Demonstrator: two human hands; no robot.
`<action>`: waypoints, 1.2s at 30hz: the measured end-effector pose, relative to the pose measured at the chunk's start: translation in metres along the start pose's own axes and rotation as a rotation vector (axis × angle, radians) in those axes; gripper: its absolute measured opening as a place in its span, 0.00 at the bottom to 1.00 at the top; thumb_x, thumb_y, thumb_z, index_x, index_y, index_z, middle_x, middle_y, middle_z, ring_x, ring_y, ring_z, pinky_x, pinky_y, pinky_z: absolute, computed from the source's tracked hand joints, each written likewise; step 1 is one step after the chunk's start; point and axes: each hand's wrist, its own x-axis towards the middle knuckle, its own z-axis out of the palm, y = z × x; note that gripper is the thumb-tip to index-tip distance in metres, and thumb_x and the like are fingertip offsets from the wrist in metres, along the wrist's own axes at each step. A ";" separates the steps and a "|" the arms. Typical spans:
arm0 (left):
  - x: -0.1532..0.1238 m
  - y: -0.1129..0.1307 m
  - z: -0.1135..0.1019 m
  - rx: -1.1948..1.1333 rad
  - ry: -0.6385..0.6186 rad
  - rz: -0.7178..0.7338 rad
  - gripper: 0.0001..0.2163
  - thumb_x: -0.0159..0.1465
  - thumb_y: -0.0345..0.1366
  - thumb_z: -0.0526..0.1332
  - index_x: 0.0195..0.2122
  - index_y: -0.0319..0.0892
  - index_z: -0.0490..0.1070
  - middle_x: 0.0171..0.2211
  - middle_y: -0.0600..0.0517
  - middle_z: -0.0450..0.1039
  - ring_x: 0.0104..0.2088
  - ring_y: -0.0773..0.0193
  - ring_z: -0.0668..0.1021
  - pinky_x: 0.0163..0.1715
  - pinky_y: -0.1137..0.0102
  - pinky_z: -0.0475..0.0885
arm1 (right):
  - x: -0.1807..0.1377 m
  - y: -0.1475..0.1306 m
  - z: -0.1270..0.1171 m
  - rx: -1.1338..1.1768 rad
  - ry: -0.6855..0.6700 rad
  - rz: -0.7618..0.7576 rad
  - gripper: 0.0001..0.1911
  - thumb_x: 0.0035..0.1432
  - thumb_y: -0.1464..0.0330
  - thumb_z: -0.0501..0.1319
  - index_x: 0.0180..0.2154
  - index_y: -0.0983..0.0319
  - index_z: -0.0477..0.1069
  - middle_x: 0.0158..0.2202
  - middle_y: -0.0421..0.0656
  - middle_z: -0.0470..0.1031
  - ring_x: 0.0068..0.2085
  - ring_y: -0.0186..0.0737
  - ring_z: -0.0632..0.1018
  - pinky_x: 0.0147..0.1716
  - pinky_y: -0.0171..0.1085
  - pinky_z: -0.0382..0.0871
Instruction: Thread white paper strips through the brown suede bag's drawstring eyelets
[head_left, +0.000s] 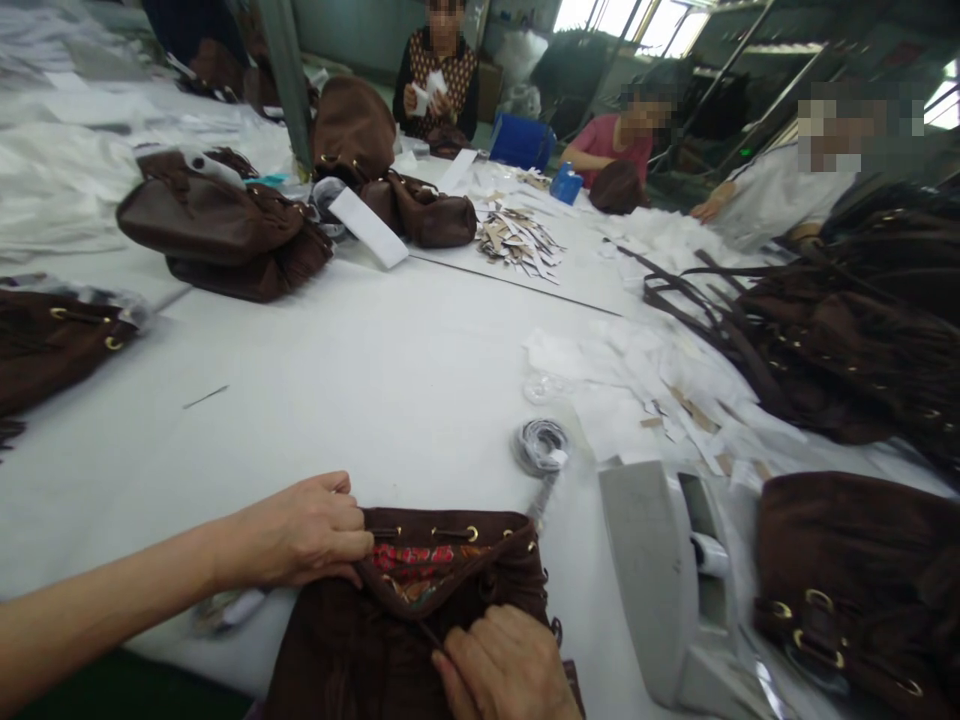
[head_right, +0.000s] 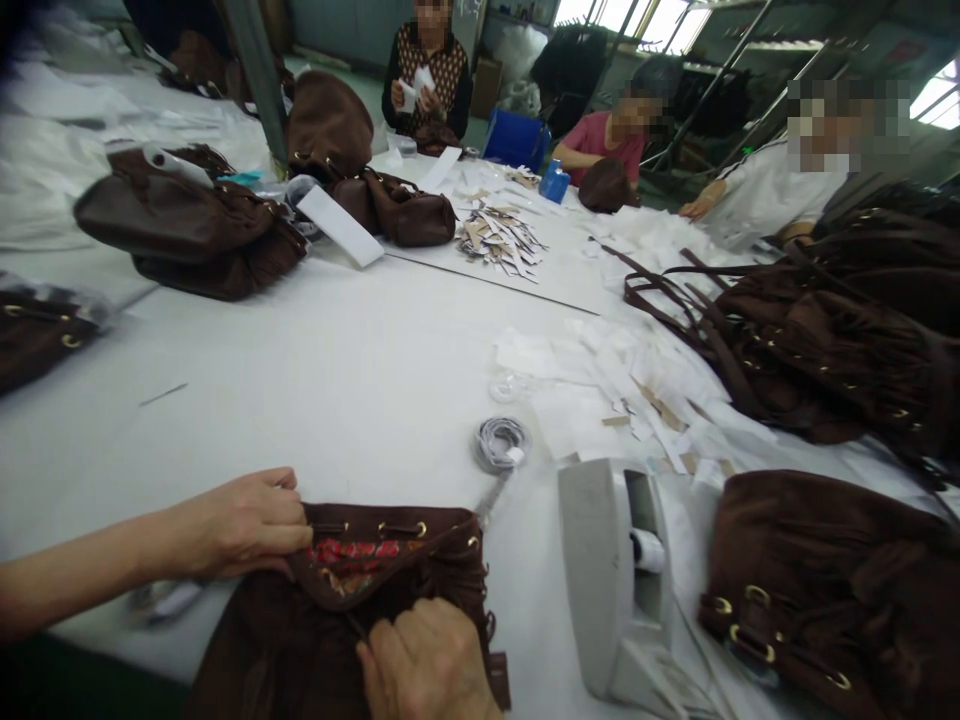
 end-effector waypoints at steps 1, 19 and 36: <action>0.000 0.000 -0.001 -0.017 -0.001 -0.005 0.12 0.69 0.42 0.50 0.35 0.44 0.68 0.29 0.51 0.72 0.29 0.63 0.72 0.36 0.65 0.58 | -0.002 0.000 0.000 -0.008 -0.001 0.000 0.11 0.57 0.74 0.54 0.23 0.60 0.63 0.17 0.37 0.62 0.20 0.34 0.62 0.21 0.37 0.50; 0.106 0.030 -0.003 -0.361 -0.139 -0.442 0.09 0.56 0.36 0.59 0.39 0.43 0.68 0.30 0.50 0.74 0.29 0.58 0.75 0.24 0.71 0.64 | -0.021 0.032 -0.040 0.086 0.187 0.618 0.25 0.59 0.65 0.59 0.58 0.61 0.58 0.52 0.52 0.69 0.49 0.47 0.72 0.44 0.45 0.70; 0.112 0.027 -0.031 -1.237 -0.507 -0.535 0.08 0.54 0.37 0.64 0.33 0.40 0.75 0.23 0.56 0.70 0.23 0.69 0.69 0.24 0.75 0.65 | 0.009 0.043 -0.050 0.985 0.105 1.180 0.18 0.48 0.64 0.62 0.42 0.63 0.72 0.32 0.44 0.78 0.31 0.40 0.76 0.30 0.35 0.70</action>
